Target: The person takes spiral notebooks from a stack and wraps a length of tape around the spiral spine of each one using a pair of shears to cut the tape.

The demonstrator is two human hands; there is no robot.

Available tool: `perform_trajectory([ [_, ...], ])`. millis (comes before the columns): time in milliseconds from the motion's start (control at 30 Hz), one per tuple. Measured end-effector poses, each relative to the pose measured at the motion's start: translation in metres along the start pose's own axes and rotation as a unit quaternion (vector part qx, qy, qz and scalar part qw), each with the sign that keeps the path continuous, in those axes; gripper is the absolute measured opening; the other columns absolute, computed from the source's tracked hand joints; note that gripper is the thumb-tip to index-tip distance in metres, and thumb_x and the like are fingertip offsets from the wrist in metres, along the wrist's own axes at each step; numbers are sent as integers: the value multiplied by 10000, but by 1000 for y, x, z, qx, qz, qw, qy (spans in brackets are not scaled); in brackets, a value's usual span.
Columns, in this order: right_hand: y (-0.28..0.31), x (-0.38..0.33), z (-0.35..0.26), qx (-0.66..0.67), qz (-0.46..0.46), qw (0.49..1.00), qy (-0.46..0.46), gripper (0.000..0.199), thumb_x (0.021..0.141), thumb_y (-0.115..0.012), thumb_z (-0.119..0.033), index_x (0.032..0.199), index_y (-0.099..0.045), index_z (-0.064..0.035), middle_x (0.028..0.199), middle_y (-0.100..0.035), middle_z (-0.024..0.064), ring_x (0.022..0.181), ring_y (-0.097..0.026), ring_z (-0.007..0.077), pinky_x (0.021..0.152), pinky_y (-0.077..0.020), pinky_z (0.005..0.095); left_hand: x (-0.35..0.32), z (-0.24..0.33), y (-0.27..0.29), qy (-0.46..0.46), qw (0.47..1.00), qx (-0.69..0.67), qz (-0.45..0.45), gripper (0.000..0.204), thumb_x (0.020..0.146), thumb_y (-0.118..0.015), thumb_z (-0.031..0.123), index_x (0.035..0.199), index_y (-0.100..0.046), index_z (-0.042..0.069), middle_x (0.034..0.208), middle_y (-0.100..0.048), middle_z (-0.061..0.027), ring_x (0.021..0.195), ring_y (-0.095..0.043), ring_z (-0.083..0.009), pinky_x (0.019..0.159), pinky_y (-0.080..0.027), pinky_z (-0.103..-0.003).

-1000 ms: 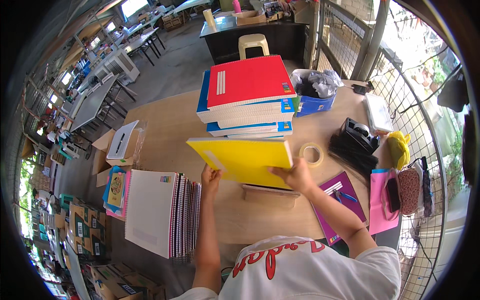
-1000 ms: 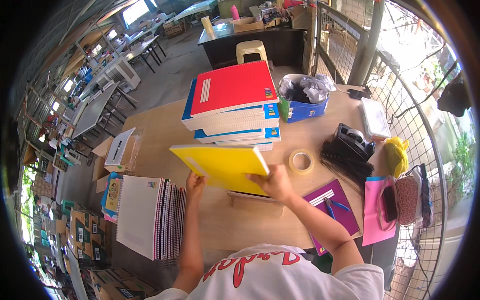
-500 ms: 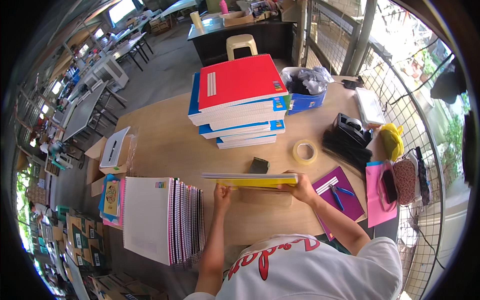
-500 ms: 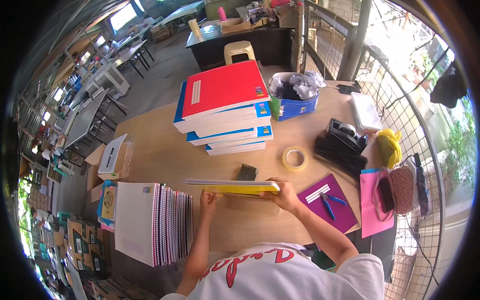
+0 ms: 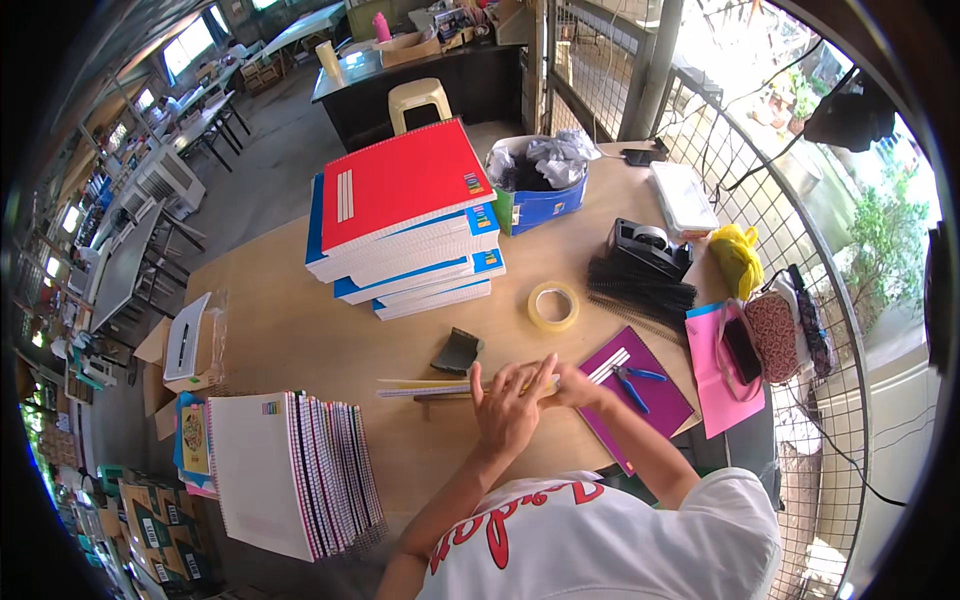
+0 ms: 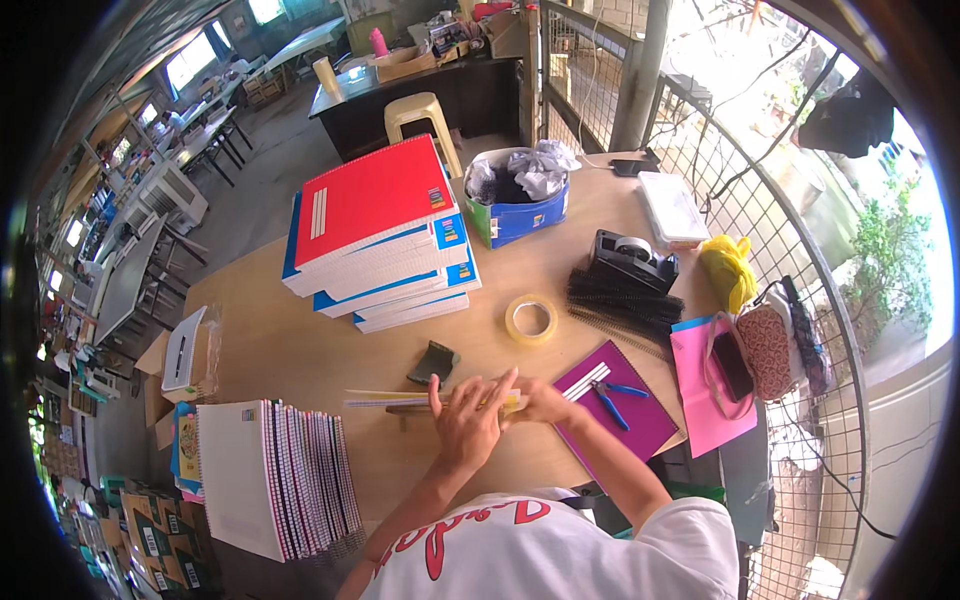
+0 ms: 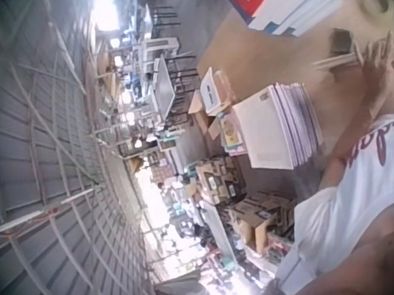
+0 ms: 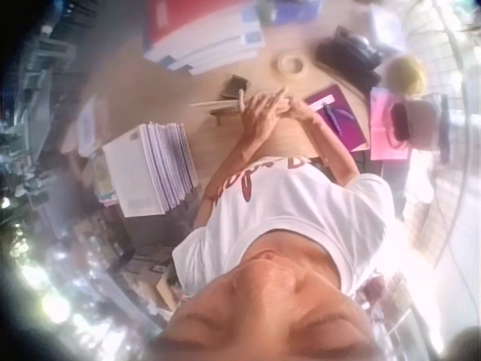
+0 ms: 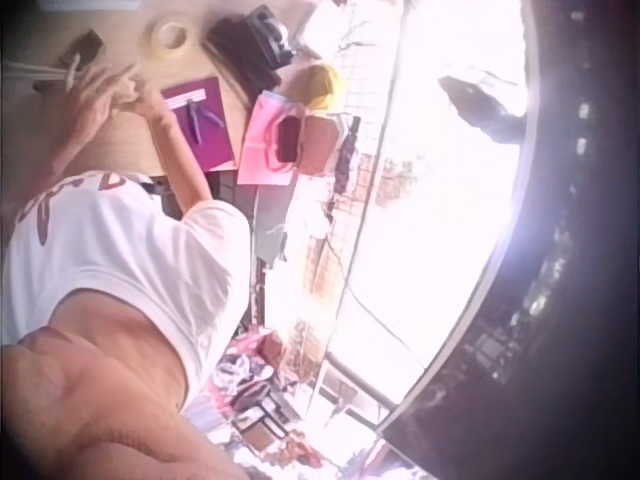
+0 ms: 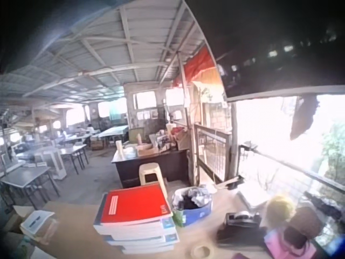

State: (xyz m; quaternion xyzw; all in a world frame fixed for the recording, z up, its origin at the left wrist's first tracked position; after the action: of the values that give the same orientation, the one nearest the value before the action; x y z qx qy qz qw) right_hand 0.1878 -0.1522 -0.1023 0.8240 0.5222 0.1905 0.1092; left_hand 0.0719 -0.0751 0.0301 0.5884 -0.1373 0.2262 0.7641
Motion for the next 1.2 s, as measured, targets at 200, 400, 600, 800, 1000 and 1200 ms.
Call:
perform_trajectory([
  [200,169,-39,61,-503,266,791,-223,227,721,-795,-128,904,-685,-49,1058,-544,97,1021,-525,304,776,-463,461,20,18,-16,-49,996,-70,17,180,846,-693,197,1020,-670,159,920,-631,9,909,-601,-203,1007,-343,-469],
  [400,176,-47,56,-480,260,834,-77,118,825,-686,-78,928,-651,-33,959,-571,116,912,-577,338,727,-486,459,33,23,-12,-34,994,5,100,265,812,-729,346,937,-609,146,802,-594,-14,795,-560,-222,796,-357,-401],
  [600,155,-12,-63,-264,77,961,-9,288,867,-653,-9,1127,-719,-114,890,-649,145,744,-637,318,649,-509,417,34,15,-19,6,998,-21,53,272,801,-732,301,986,-608,143,809,-604,-26,805,-566,-229,806,-363,-406],
  [800,109,-8,-113,-99,65,993,3,198,872,-703,-69,1064,-752,-82,891,-719,124,768,-679,264,680,-544,356,35,5,-6,-37,983,-178,-6,228,819,-718,197,1009,-620,116,911,-621,-48,865,-601,-258,837,-387,-417],
  [1000,97,-6,-116,-88,97,991,4,167,871,-713,-99,1030,-752,-66,900,-718,110,792,-676,254,693,-536,360,33,5,-10,-45,987,-150,-31,148,851,-692,117,989,-640,131,945,-608,-36,918,-611,-241,839,-410,-399],
  [1200,95,-4,-127,-92,102,990,13,179,828,-728,-55,1006,-746,-63,887,-708,99,843,-664,252,742,-529,376,30,7,-8,-36,991,-125,-13,153,841,-714,146,977,-645,148,925,-611,-16,896,-615,-222,828,-404,-396],
])
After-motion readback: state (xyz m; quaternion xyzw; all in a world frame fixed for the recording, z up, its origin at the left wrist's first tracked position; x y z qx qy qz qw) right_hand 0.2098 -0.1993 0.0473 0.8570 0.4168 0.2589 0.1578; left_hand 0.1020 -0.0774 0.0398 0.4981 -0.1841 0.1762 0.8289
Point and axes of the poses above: each hand's wrist, its own x-axis towards the middle knuckle, its own y-axis out of the back of the hand, z = x × y, the point moved 7 cm from there along x, towards the middle knuckle
